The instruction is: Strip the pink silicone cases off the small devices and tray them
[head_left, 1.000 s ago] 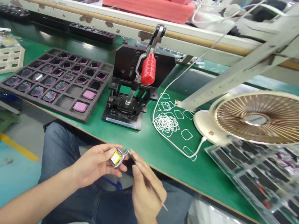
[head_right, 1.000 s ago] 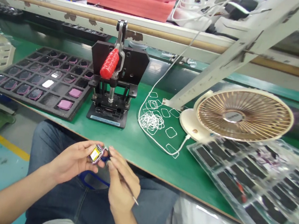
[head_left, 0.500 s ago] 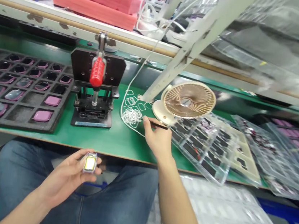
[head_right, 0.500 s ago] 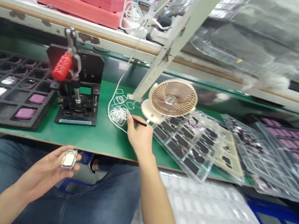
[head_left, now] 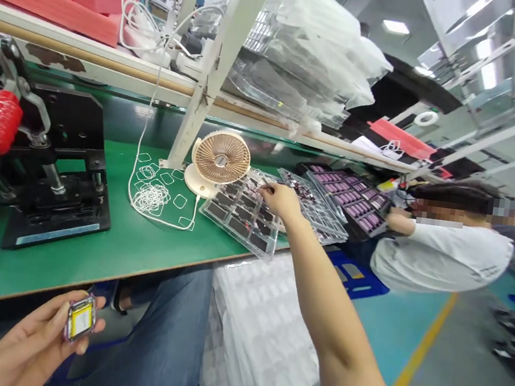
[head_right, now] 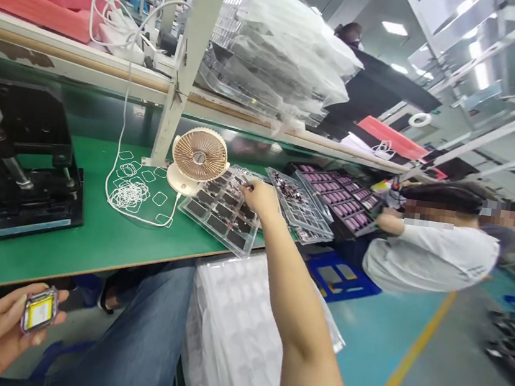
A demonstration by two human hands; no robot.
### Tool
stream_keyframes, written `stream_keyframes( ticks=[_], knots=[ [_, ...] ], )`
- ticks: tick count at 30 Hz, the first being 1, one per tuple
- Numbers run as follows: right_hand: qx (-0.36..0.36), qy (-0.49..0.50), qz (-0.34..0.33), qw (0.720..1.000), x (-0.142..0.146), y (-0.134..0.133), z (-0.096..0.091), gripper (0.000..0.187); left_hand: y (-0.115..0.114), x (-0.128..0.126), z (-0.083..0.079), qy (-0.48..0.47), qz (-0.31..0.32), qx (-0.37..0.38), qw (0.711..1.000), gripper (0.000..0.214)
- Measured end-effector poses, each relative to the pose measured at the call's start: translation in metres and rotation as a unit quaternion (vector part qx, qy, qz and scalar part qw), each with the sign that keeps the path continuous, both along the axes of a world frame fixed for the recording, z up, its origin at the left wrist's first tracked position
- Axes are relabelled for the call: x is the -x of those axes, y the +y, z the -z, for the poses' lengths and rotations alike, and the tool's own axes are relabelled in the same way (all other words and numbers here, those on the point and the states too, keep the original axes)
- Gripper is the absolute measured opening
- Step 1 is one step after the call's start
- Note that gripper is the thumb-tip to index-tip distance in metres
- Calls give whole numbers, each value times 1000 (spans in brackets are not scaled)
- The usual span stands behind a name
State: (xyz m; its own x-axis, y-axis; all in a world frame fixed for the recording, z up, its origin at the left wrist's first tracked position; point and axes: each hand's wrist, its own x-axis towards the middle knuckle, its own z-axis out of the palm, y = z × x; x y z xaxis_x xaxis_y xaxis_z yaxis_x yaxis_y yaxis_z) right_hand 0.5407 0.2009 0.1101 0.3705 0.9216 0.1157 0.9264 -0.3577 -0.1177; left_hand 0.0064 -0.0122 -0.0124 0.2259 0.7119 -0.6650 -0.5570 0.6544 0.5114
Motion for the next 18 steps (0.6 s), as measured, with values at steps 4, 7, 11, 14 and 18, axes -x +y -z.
stream_keyframes(
  ticks=[4,7,11,14,18],
  knots=[
    [75,-25,-1,997,-14,24,9,32,-4,-9,1,13,5,-10,1000,53],
    [77,-38,2,996,-16,28,16,31,-7,-9,0,21,10,-13,1000,53],
    [34,-27,-13,999,-19,20,14,28,-8,-10,-9,39,-3,-9,999,56],
    [-25,4,-27,999,-15,4,8,26,-6,-14,-18,42,-17,-19,999,63],
    [-104,81,-61,989,4,-23,7,38,-3,-19,-27,13,-11,-46,999,56]
  ],
)
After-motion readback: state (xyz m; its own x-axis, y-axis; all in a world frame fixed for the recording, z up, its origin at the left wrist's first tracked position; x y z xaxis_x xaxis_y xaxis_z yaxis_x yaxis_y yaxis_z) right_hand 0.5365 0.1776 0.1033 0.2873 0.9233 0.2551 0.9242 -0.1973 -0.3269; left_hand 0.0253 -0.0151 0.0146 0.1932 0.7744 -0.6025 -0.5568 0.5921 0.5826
